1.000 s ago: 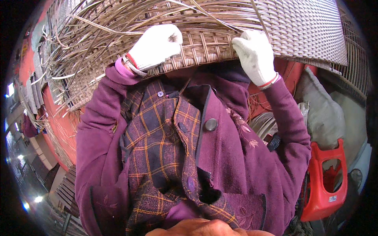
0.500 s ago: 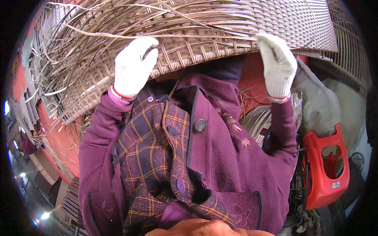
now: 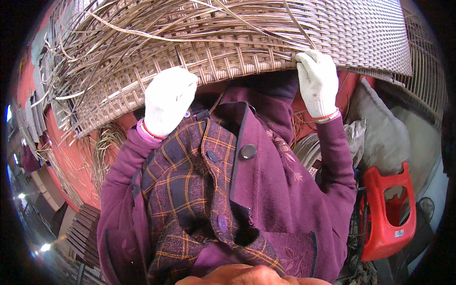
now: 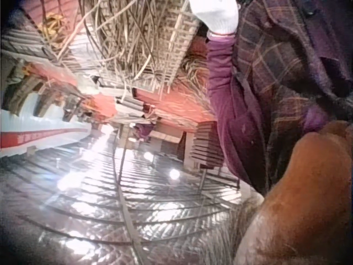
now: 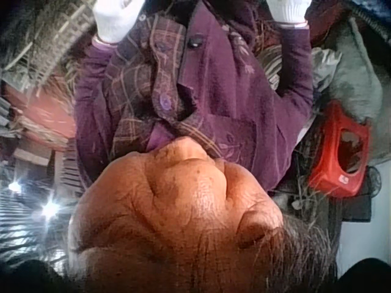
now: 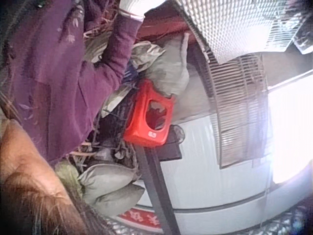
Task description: The person weaves a large basket by hand, repeatedly threading flexible plant strips through the vertical ribs of the basket frame. They adjust the basket's position and continue weaving along the rim, tightening and aligning the woven sections.
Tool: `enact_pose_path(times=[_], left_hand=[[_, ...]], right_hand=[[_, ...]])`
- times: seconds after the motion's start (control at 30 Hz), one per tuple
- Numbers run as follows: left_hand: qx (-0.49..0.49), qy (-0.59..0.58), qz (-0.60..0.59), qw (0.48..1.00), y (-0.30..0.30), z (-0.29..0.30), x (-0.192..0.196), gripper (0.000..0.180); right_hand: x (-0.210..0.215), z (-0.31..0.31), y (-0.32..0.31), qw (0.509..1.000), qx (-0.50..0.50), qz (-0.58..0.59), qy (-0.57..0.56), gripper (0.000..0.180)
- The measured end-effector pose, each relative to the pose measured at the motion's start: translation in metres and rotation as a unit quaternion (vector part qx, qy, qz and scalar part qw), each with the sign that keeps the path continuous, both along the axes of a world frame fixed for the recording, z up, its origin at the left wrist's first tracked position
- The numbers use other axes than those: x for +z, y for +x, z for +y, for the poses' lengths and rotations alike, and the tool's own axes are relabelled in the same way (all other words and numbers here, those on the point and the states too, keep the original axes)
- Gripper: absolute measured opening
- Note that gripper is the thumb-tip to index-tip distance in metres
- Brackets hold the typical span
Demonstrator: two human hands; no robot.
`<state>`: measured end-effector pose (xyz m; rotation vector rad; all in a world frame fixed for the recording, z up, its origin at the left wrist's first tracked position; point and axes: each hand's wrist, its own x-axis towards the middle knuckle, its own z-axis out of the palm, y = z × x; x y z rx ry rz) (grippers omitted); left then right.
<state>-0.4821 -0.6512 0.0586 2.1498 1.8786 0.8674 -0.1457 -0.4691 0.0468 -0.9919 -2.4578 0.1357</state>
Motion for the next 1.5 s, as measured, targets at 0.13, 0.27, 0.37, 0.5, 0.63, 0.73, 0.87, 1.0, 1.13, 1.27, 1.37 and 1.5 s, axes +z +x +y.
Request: enact_pose_path(times=[0.13,0.27,0.37,0.5,0.63,0.73,0.87,1.0,1.13,1.27,1.37,1.5], left_hand=[[-0.023,-0.013,-0.019,0.999,-0.001,-0.023,-0.009,0.014],[0.000,0.017,0.068,0.998,-0.008,-0.038,0.000,0.020],[0.069,0.044,0.127,0.989,-0.014,-0.031,0.009,0.023],[0.114,-0.019,0.180,0.977,-0.014,-0.013,0.008,0.022],[0.127,0.037,0.203,0.970,-0.020,-0.009,0.003,0.018],[0.138,0.019,0.204,0.969,-0.024,-0.011,0.000,0.017],[0.130,-0.033,0.246,0.960,-0.029,-0.014,-0.006,0.021],[0.096,0.046,0.201,0.974,-0.039,-0.011,-0.014,0.027],[0.111,0.050,0.185,0.975,-0.043,-0.007,-0.014,0.028],[0.132,0.078,0.109,0.982,-0.045,-0.026,-0.002,0.028],[0.170,0.101,0.102,0.975,-0.061,-0.054,0.008,0.025],[0.264,0.065,0.170,0.947,-0.087,-0.085,0.014,0.021]], right_hand=[[-0.001,0.006,-0.001,0.996,0.018,-0.084,0.017,0.017],[-0.008,0.014,-0.005,0.994,0.005,-0.108,0.014,0.023],[-0.005,0.019,-0.009,0.996,-0.004,-0.079,-0.031,0.028],[0.006,0.004,-0.024,1.000,-0.004,0.024,0.013,0.028],[0.010,-0.025,-0.068,0.993,0.081,0.081,-0.034,0.029],[0.007,-0.038,-0.116,0.980,0.151,0.124,-0.045,0.029],[0.006,-0.053,-0.169,0.974,0.205,0.083,-0.051,0.021],[0.005,-0.058,-0.195,0.970,0.229,0.073,-0.041,0.021],[0.007,-0.063,-0.204,0.970,0.218,0.074,-0.072,0.024],[0.005,-0.070,-0.226,0.964,0.255,0.060,-0.055,0.012],[0.005,-0.071,-0.241,0.962,0.264,0.036,-0.054,0.012],[0.008,-0.066,-0.244,0.963,0.262,0.006,-0.065,0.014]])
